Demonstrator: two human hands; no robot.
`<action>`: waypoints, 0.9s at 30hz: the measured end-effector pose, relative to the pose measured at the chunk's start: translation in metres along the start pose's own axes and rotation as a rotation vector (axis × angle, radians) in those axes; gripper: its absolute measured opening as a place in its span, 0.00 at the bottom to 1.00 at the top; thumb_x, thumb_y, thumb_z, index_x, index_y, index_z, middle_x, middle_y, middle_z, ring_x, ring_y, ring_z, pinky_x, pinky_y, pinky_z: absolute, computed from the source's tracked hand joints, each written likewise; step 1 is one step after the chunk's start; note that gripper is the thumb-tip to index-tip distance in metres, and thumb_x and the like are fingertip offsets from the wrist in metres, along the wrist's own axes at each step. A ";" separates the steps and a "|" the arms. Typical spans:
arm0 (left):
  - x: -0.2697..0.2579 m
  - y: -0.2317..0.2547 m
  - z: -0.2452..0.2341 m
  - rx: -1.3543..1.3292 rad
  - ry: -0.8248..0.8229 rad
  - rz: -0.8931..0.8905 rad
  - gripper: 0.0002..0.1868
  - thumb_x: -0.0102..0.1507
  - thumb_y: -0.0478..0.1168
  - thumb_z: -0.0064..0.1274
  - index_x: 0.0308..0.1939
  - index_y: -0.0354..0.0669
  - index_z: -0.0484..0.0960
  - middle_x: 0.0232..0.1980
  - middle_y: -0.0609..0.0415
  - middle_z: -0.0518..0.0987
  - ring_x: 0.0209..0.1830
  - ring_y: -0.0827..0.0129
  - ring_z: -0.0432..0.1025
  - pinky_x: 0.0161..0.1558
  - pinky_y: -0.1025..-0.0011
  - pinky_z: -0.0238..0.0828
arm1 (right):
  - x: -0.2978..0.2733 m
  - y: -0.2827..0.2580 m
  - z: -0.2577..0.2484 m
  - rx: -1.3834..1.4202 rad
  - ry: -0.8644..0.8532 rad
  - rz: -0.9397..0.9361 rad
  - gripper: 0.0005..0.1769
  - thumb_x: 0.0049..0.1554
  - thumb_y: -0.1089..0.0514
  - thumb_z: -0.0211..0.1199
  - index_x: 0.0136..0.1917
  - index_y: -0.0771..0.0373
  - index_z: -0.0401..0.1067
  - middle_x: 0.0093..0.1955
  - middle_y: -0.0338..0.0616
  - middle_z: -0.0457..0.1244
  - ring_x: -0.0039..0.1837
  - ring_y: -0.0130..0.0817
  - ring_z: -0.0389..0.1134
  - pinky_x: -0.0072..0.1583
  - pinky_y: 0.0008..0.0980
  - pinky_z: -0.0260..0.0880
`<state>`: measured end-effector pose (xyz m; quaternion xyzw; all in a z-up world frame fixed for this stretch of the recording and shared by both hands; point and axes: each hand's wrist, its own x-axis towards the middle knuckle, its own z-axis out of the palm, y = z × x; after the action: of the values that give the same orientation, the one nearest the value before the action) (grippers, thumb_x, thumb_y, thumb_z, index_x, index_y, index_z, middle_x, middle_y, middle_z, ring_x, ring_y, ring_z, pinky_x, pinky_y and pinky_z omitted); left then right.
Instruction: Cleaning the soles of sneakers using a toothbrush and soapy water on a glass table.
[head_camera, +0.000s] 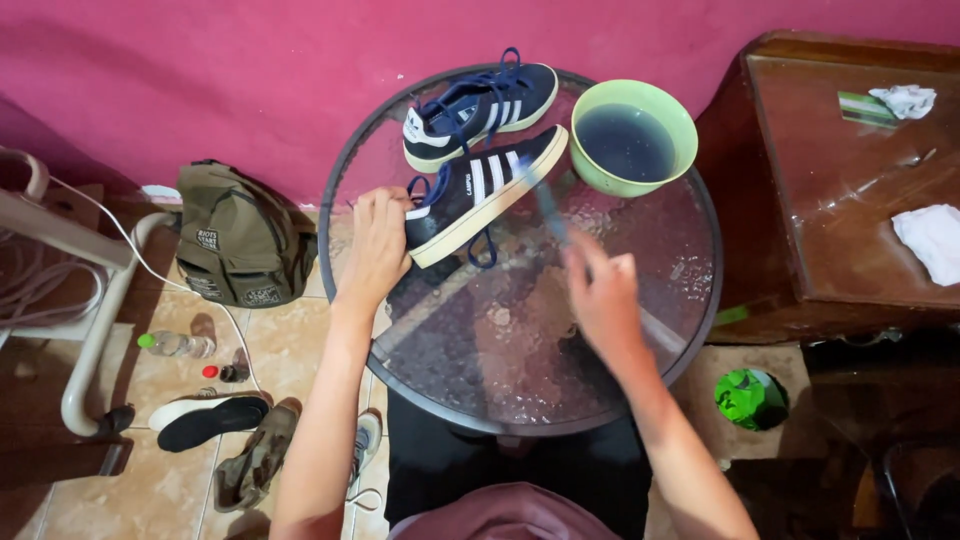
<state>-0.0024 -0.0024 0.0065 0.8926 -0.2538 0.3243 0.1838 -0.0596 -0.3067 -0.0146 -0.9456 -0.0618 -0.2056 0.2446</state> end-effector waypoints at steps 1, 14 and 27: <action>0.002 -0.002 0.001 0.002 0.001 0.001 0.23 0.48 0.24 0.47 0.48 0.36 0.70 0.47 0.45 0.66 0.49 0.47 0.61 0.46 0.61 0.56 | -0.007 -0.014 0.000 0.001 0.002 -0.001 0.16 0.66 0.49 0.57 0.66 0.46 0.74 0.50 0.44 0.72 0.45 0.52 0.66 0.57 0.45 0.65; -0.011 0.011 -0.006 -0.694 -0.073 -0.211 0.30 0.41 0.13 0.39 0.47 0.31 0.64 0.48 0.36 0.63 0.52 0.37 0.60 0.59 0.54 0.56 | -0.009 -0.009 -0.017 0.232 -0.275 -0.030 0.15 0.65 0.41 0.58 0.63 0.37 0.77 0.50 0.42 0.70 0.52 0.51 0.71 0.60 0.44 0.69; -0.052 0.018 0.014 -1.230 -0.151 -0.737 0.28 0.48 0.26 0.63 0.49 0.40 0.71 0.42 0.57 0.70 0.44 0.67 0.66 0.44 0.69 0.62 | -0.012 -0.018 -0.010 0.319 -0.034 -0.070 0.12 0.67 0.53 0.57 0.62 0.52 0.76 0.51 0.52 0.71 0.52 0.57 0.70 0.59 0.50 0.68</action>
<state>-0.0401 -0.0063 -0.0351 0.6750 -0.0846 -0.0230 0.7326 -0.0782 -0.2959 -0.0042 -0.8953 -0.1305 -0.1858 0.3833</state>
